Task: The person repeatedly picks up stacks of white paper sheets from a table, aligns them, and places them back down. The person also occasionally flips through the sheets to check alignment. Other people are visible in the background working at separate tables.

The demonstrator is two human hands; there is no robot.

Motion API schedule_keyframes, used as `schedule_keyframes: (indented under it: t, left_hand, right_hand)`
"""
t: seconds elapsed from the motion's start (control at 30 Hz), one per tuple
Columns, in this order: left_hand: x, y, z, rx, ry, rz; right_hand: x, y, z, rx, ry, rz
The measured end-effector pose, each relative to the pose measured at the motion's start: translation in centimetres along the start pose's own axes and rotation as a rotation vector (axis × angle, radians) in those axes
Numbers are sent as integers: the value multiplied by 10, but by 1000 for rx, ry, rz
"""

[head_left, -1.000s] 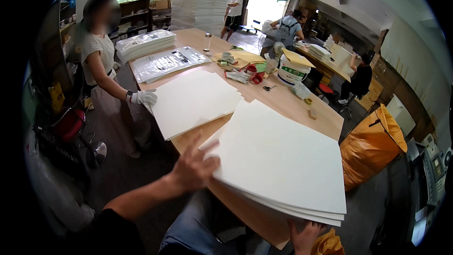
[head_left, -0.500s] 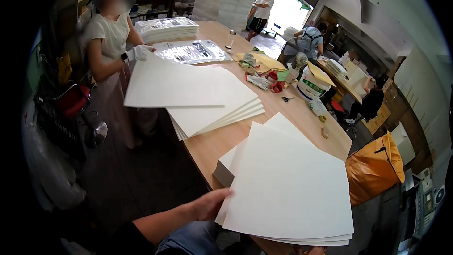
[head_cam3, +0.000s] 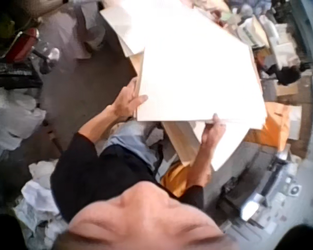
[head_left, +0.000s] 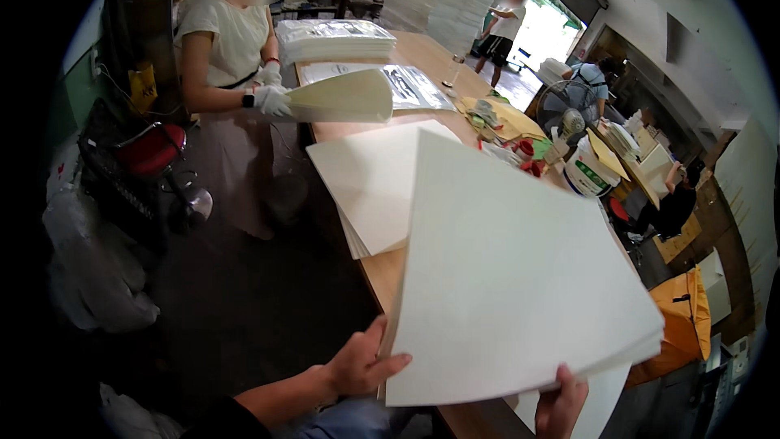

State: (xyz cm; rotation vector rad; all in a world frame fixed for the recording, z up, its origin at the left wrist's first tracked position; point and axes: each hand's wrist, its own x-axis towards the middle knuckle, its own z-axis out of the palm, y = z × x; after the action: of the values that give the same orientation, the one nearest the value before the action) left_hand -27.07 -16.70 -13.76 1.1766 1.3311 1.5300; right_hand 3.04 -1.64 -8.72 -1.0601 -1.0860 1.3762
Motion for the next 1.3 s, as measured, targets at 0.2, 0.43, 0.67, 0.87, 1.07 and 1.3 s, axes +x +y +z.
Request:
schedule_keyframes:
  t: [0.2, 0.43, 0.67, 0.87, 1.07, 1.3]
  left_hand:
    - [75, -11, -63, -176, 309, 258]
    - [144, -32, -121, -577, 374, 188]
    - [171, -143, -161, -580, 438, -109]
    - [172, -155, -168, -625, 406, -167]
    - [182, -177, -202, -680, 371, -204]
    - [138, -57, -8, -147, 744, 470]
  right_hand:
    - [118, -16, 141, 156, -399, 90]
    - [206, 27, 243, 253, -539, 181]
    - [129, -11, 181, -313, -619, 94]
    - [-24, -62, -1, -353, -378, -55]
    - [-136, -18, -137, -660, 692, -269]
    - [-142, 51, -223, -365, 720, -70]
